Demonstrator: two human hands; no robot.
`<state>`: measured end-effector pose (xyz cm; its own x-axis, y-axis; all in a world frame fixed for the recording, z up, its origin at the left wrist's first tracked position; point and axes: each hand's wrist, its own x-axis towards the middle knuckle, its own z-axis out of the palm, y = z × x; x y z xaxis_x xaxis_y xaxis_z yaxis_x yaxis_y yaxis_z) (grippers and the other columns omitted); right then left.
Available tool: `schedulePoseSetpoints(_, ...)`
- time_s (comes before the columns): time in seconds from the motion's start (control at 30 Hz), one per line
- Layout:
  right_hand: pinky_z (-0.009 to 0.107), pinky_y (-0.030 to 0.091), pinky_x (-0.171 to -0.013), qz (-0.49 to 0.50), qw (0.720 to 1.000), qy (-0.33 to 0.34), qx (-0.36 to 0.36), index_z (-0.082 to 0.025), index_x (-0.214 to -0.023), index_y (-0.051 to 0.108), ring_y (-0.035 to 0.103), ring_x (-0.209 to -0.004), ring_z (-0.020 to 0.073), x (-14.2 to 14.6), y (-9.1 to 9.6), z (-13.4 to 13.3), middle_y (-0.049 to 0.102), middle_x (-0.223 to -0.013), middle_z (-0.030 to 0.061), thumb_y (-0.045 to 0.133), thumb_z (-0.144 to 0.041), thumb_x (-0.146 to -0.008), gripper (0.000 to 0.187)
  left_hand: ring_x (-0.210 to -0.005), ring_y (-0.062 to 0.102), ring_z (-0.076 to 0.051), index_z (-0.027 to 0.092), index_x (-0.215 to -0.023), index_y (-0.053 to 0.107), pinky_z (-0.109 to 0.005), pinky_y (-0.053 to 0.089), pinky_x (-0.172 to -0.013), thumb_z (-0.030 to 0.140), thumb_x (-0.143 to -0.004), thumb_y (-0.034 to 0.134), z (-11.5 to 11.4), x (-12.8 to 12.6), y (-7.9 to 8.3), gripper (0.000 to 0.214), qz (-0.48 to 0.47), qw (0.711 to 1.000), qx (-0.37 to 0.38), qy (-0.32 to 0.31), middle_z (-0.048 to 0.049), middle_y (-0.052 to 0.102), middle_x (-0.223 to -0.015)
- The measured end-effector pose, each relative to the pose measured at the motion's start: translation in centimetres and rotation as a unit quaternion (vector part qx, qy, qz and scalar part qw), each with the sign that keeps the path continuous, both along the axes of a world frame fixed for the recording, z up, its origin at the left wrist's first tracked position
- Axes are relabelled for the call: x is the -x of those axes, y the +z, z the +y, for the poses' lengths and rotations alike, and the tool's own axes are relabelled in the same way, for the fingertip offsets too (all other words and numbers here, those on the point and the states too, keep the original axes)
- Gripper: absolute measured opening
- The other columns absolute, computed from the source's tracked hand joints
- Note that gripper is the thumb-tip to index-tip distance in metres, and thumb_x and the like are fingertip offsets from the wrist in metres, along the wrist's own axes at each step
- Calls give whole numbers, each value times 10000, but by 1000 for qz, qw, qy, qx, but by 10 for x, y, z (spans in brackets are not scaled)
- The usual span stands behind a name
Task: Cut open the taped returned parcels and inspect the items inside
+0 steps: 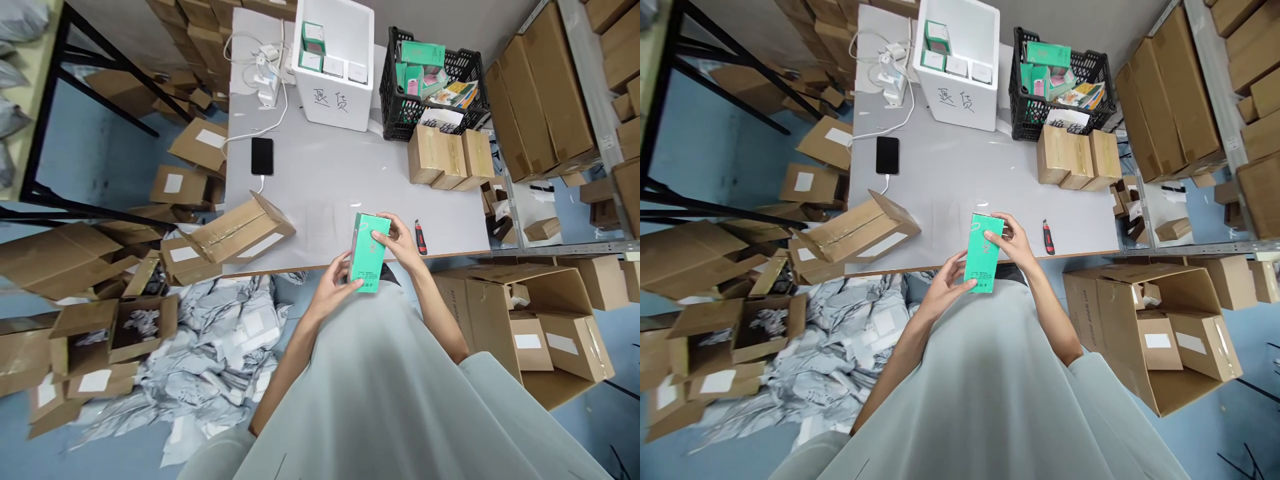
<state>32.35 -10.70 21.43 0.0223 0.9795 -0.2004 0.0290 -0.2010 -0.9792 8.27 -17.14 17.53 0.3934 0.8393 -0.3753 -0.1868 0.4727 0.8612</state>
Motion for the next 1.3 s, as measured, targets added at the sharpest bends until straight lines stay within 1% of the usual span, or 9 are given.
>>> schedulePoseSetpoints(0.17, 421, 646, -1059, 26, 998, 53, -2, -322, -1409, 684, 713, -1240, 274, -6, 1, 21, 741, -1384, 80, 930, -753, -811, 778, -1324, 744, -336, 286, -1607, 600, -439, 645, -1064, 505, -745, 1053, 5, 2, -7, 998, -49, 998, 26, 21, -140, 754, -1466)
schedulePoseSetpoints(0.37, 425, 659, -1050, 148, 978, 136, 50, -364, -1556, 620, 767, -1235, 274, -17, 3, 31, 794, -1362, 70, 934, -771, -788, 924, -1124, 820, -333, 284, -1486, 738, -389, 671, -879, 547, -684, 1075, 2, 17, -20, 909, -146, 976, 159, -16, -131, 824, -1314)
schedulePoseSetpoints(0.43, 407, 683, -983, 135, 981, 124, 61, -350, -1520, 659, 784, -1197, 278, -16, 1, 30, 811, -1321, 64, 930, -779, -780, 897, -1136, 816, -331, 286, -1501, 735, -383, 674, -885, 542, -684, 1077, 4, 17, -22, 922, -142, 976, 165, -19, -138, 815, -1328)
schedulePoseSetpoints(0.57, 382, 713, -877, 67, 994, 42, 76, -322, -1454, 725, 798, -1073, 264, -15, -5, 30, 827, -1205, 53, 954, -751, -754, 852, -1276, 766, -302, 334, -1636, 616, -351, 659, -964, 501, -784, 1038, 12, 11, -18, 966, -85, 990, 108, 25, -136, 723, -1502)
schedulePoseSetpoints(0.73, 402, 732, -893, 35, 996, -12, 83, -300, -1454, 756, 799, -1035, 254, -23, -14, 26, 813, -1167, 53, 972, -709, -752, 841, -1202, 777, -306, 297, -1565, 655, -304, 637, -821, 516, -762, 1046, 18, 0, -14, 919, -30, 995, 91, 20, -156, 720, -1484)
schedulePoseSetpoints(0.93, 362, 728, -877, 15, 998, -13, 64, -285, -1491, 746, 799, -995, 222, -30, -12, 20, 783, -1202, 49, 966, -686, -789, 838, -1201, 780, -295, 242, -1396, 719, -370, 634, -976, 400, -680, 1094, 21, -12, -16, 824, -24, 997, 60, 31, -139, 781, -1396)
schedulePoseSetpoints(1.03, 374, 725, -906, 17, 999, -1, 47, -324, -1519, 730, 786, -1076, 237, -35, -7, 18, 782, -1288, 60, 912, -735, -839, 814, -1145, 802, -292, 255, -1405, 733, -334, 642, -886, 412, -685, 1087, 21, -9, -14, 818, -55, 993, 97, 29, -124, 807, -1347)
schedulePoseSetpoints(1.17, 444, 680, -1073, 74, 995, 51, 39, -364, -1600, 658, 736, -1316, 292, -37, 2, 16, 770, -1451, 80, 837, -794, -889, 851, -1037, 823, -277, 247, -1337, 793, -323, 652, -840, 478, -684, 1080, 17, 6, -13, 750, -126, 980, 153, -4, -108, 846, -1246)
schedulePoseSetpoints(1.3, 452, 672, -1073, 117, 988, 95, 35, -339, -1566, 679, 735, -1339, 321, -29, 9, 13, 771, -1469, 84, 831, -812, -878, 849, -1034, 830, -290, 256, -1367, 799, -338, 657, -825, 492, -717, 1065, 12, 14, -13, 741, -148, 972, 175, -53, -118, 843, -1268)
